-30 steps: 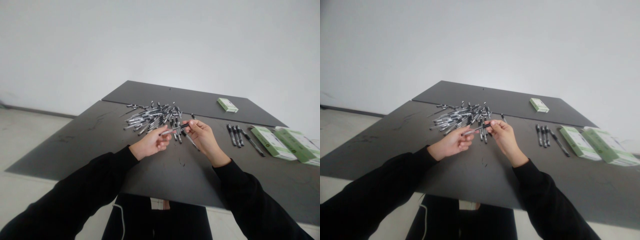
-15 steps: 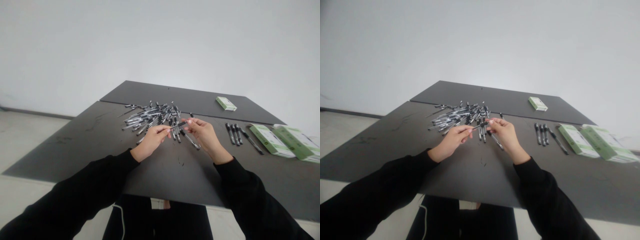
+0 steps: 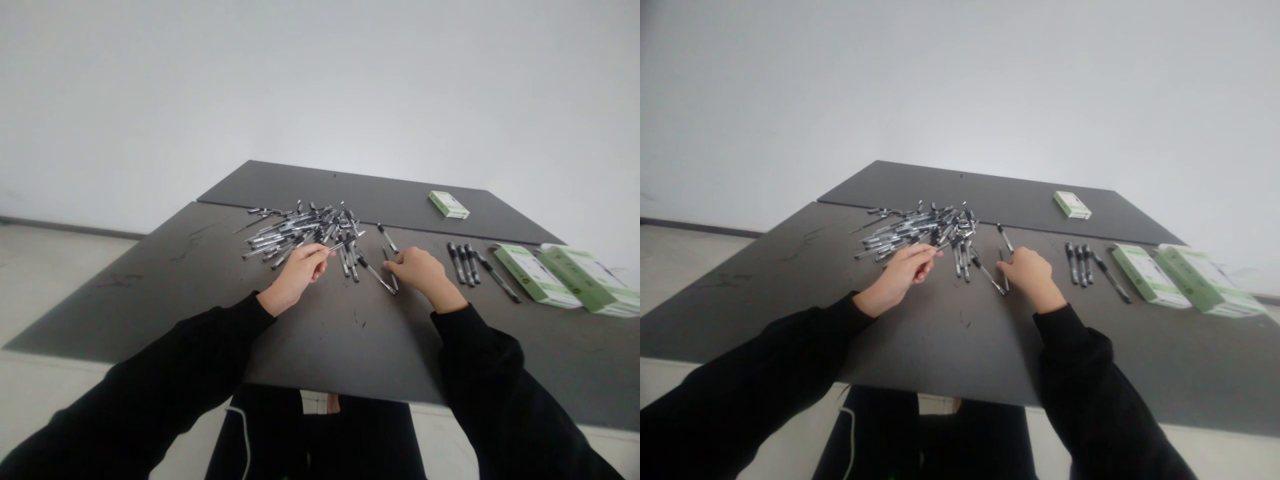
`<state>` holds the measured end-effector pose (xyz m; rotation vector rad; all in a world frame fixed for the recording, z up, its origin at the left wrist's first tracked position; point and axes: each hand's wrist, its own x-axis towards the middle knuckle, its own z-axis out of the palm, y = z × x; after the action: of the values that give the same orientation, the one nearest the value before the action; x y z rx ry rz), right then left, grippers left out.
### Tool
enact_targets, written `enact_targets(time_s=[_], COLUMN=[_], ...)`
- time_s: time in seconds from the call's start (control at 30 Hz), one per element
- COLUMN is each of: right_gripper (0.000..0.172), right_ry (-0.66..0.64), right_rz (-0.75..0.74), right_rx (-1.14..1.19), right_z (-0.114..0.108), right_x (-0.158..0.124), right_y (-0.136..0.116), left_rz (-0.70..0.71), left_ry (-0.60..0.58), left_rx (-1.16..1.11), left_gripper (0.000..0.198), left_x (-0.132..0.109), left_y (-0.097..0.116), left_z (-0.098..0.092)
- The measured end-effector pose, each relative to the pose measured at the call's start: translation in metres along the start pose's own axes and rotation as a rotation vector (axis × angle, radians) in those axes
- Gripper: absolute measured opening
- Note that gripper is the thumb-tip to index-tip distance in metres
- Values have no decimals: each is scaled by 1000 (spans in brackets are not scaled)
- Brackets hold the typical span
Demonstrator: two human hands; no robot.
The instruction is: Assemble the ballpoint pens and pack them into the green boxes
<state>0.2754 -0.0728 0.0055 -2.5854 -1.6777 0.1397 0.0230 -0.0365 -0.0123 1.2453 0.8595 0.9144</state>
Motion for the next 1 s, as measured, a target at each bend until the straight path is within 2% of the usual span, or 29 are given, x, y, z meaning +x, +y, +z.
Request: enact_targets(time_s=[0.17,0.23,0.3,0.37,0.5,0.6,0.7,0.83,1.0], right_gripper=[33,33,30,27,25,20,14,15,28], right_ry=[-12,39,123,173,151,142,143,129,94], right_rz=[-24,-16,-75,-192,-369,-420,-407,-390,-470], right_rx=[-26,17,104,185,247,285,325,429,928], right_z=[7,7,7,8,16,26,31,18,-12], right_x=[3,7,14,21,31,32,33,35,28], right_y=[4,6,5,-1,-24,-36,-36,-23,-1], left_rz=[77,100,95,81,70,76,81,91,97], left_ry=[-22,-19,-9,3,16,14,7,-2,-40], left_rx=[120,134,121,106,98,104,107,113,85], left_gripper=[18,19,21,21,19,19,18,17,17], left_x=[0,1,2,2,2,1,1,3,5], left_y=[1,2,3,4,6,7,6,4,1], left_z=[0,-1,-2,-3,-3,-3,-2,-4,-6])
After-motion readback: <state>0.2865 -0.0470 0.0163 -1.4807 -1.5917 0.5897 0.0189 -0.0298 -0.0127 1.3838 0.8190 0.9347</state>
